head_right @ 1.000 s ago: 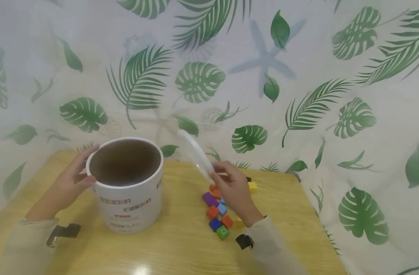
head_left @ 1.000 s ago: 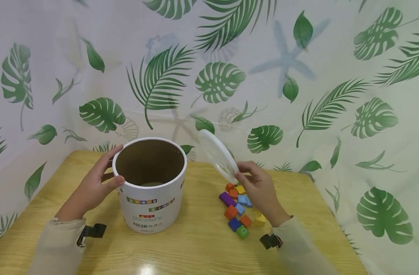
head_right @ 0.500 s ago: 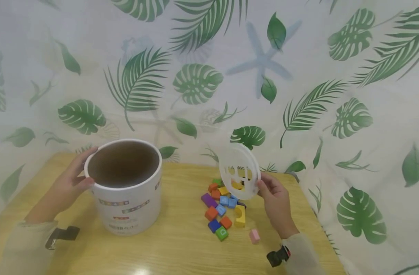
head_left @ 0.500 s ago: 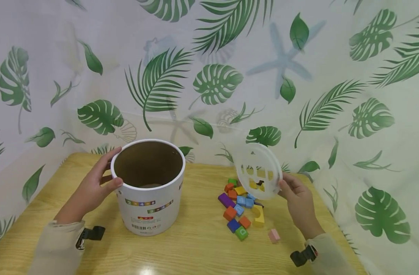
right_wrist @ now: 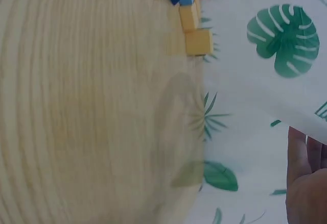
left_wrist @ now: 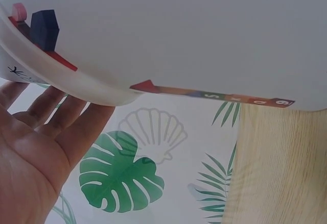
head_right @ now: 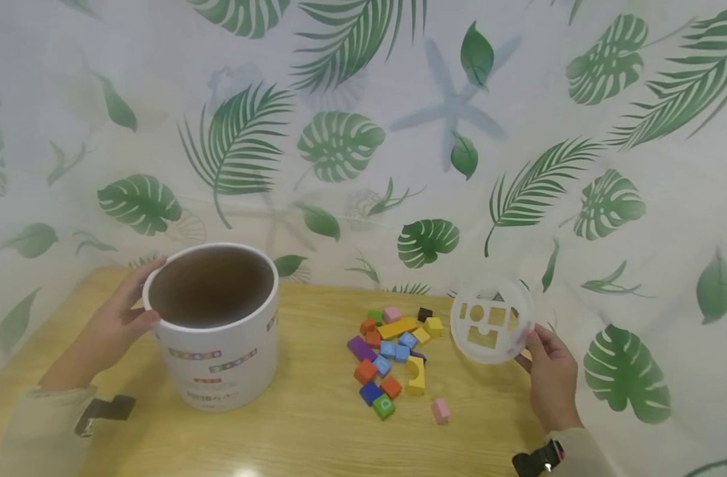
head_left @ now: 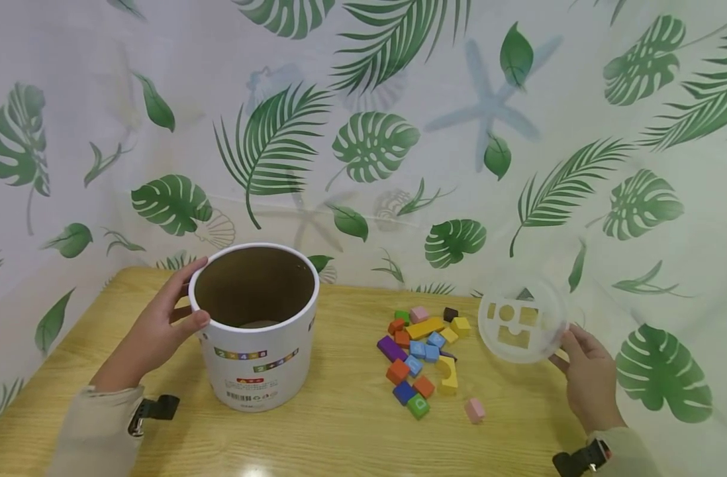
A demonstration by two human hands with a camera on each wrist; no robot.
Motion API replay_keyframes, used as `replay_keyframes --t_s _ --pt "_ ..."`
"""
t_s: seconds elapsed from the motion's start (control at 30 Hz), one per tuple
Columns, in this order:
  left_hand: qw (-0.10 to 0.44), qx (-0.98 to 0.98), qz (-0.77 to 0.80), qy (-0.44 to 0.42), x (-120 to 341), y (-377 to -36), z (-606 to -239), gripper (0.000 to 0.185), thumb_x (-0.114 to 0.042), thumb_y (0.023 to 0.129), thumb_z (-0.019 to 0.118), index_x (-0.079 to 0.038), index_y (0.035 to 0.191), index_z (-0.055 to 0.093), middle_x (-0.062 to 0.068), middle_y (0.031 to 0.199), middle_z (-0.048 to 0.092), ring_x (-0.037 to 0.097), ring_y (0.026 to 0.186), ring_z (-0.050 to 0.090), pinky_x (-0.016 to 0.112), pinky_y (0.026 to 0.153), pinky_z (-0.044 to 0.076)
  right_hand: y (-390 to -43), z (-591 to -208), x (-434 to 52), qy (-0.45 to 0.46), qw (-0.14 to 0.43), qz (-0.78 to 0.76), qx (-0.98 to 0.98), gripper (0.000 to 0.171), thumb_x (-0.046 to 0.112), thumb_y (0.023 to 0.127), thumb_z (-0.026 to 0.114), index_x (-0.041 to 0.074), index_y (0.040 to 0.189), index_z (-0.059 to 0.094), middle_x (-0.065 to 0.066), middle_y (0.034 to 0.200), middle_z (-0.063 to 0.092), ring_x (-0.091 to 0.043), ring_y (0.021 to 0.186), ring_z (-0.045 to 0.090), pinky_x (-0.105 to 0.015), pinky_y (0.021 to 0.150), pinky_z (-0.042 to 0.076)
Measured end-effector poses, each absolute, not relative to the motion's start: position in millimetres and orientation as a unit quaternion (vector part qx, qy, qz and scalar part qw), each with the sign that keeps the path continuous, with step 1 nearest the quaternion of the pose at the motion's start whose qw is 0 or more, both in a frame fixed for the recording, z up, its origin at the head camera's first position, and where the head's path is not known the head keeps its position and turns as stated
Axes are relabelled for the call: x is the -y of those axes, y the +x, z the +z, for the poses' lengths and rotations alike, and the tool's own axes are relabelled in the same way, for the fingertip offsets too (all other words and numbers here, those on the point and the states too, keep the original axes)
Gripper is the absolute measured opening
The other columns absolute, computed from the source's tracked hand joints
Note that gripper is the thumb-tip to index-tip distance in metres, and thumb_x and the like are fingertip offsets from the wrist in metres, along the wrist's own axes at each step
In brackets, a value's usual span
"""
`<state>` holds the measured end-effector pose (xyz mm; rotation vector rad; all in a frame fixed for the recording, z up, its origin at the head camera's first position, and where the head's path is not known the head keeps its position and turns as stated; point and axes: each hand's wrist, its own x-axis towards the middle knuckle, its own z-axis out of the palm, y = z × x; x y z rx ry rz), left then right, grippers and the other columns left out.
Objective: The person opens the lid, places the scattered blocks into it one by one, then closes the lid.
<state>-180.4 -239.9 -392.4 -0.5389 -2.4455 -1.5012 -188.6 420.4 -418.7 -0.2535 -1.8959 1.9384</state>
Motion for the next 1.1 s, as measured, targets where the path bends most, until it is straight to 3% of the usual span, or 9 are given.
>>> replay_keyframes --t_s 0.27,0.43,0.6,0.8,0.87,1.1 --pt "0.110 0.833 -0.510 -0.183 240 -180 -393 0.082 -0.018 0.099 0.068 -0.026 0.166 0.020 0.018 0.161 0.034 0.045 0.139 0.040 0.073 0.103 0.040 -188 -430 -444 -0.142 0.152 0.714 0.668 0.065 0.028 0.106 0.058 -0.006 0.155 0.032 0.009 0.119 0.056 0.002 0.100 0.064 -0.021 0.083 0.058" --pt "0.109 0.835 -0.508 -0.178 239 -179 -392 0.083 -0.021 0.099 0.069 -0.026 0.166 0.021 0.018 0.161 0.035 0.045 0.138 0.040 0.073 0.103 0.040 -188 -436 -452 -0.183 0.123 0.701 0.678 0.069 0.030 0.108 0.053 -0.007 0.158 0.024 0.007 0.124 0.051 0.005 0.098 0.062 -0.021 0.085 0.058" --pt "0.106 0.834 -0.512 -0.177 241 -179 -392 0.084 -0.022 0.099 0.070 -0.027 0.166 0.020 0.018 0.162 0.032 0.047 0.141 0.038 0.073 0.104 0.039 -190 -444 -458 -0.218 0.120 0.581 0.775 0.059 0.031 0.109 0.047 -0.011 0.149 0.041 0.006 0.106 0.062 0.003 0.082 0.065 -0.023 0.077 0.060" --pt "0.109 0.837 -0.506 -0.177 240 -180 -391 0.084 -0.021 0.099 0.070 -0.026 0.166 0.020 0.018 0.161 0.034 0.045 0.140 0.039 0.070 0.103 0.041 -189 -452 -471 -0.208 0.063 0.387 0.896 0.056 0.035 0.107 0.042 -0.016 0.122 0.062 -0.018 0.095 0.074 -0.014 0.071 0.071 -0.032 0.065 0.060" --pt "0.109 0.836 -0.506 -0.181 239 -180 -390 0.083 -0.021 0.099 0.070 -0.026 0.166 0.020 0.018 0.161 0.034 0.045 0.140 0.039 0.070 0.103 0.041 -189 -454 -475 -0.208 0.052 0.356 0.909 0.055 0.034 0.106 0.043 -0.015 0.116 0.065 -0.018 0.092 0.074 -0.018 0.070 0.070 -0.034 0.063 0.059" --pt "0.109 0.842 -0.494 -0.185 241 -180 -393 0.082 -0.024 0.100 0.068 -0.026 0.166 0.019 0.017 0.162 0.033 0.044 0.139 0.040 0.069 0.103 0.041 -189 -457 -476 -0.197 0.042 0.324 0.924 0.053 0.033 0.103 0.048 -0.014 0.118 0.068 -0.016 0.090 0.077 -0.017 0.068 0.069 -0.033 0.062 0.054"
